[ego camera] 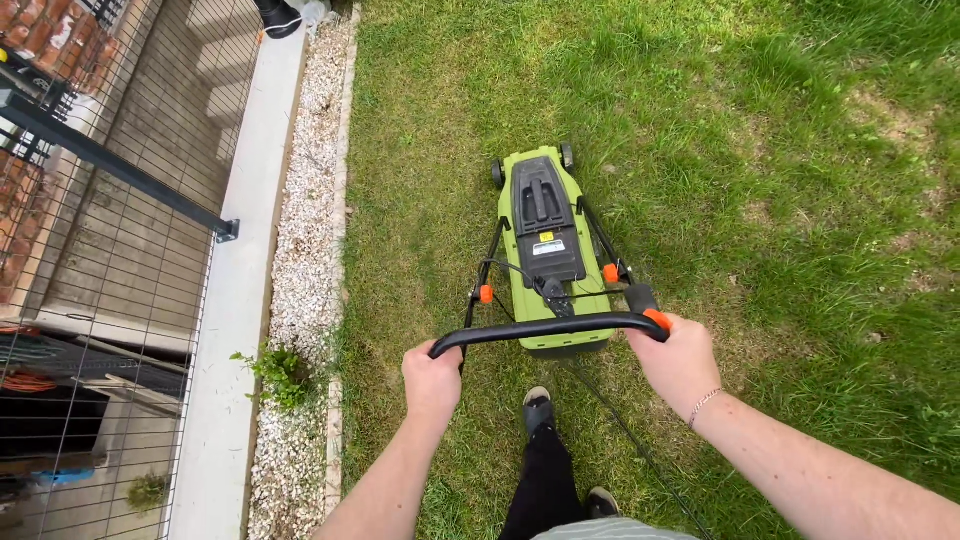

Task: The person pushes a lawnmower across a patch of grass in a backyard, following the edge of a gravel path.

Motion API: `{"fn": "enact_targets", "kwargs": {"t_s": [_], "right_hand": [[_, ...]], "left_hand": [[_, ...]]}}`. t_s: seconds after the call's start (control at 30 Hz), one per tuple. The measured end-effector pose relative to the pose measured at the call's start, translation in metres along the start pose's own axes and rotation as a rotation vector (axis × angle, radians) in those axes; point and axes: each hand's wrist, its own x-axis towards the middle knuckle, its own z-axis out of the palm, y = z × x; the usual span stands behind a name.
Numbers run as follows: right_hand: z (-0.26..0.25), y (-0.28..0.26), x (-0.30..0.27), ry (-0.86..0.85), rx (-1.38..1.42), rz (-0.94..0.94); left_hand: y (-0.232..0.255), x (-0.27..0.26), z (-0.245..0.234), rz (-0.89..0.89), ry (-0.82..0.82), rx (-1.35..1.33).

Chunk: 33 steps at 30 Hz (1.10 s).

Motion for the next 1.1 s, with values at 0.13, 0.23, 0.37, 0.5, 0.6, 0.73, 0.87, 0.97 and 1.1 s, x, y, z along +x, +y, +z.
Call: {"fn": "enact_targets", "kwargs": {"t_s": [0.13,0.23,0.37,0.5,0.6,0.73,0.87,0.97,1.1], "right_hand": [[-0.019,0.006,0.001,0.027,-0.080,0.012],[-0.029,0.015,0.027,0.073,-0.075,-0.034],[-0.046,-0.012,0.064,0.075,-0.076,-0.013],[-0.041,-0.039,0.101,0.015,-0.017,0.037],[-0.021,-0.016,0.155,0.171,-0.101,-0.132],[-0.006,-0.049,0.196,0.189,-0.105,-0.153],[0.022,-0.067,0.235,0.201,-0.083,-0.173],[0.050,-0.086,0.254,0.185,-0.066,-0.152],[0.074,-0.129,0.272,0.213,-0.056,-0.127]], "left_hand": [[-0.007,-0.021,0.014,-0.029,-0.001,-0.004],[-0.014,-0.019,0.039,-0.029,-0.004,-0.039],[-0.015,0.004,0.073,-0.091,-0.073,-0.122],[0.013,0.029,0.085,-0.166,-0.125,-0.217],[0.012,0.070,0.107,-0.070,-0.019,-0.108],[0.056,0.100,0.108,-0.056,-0.035,-0.108],[0.066,0.152,0.114,-0.033,-0.032,-0.120],[0.072,0.198,0.109,-0.020,-0.022,-0.093],[0.103,0.244,0.104,0.006,-0.030,-0.053]]}}
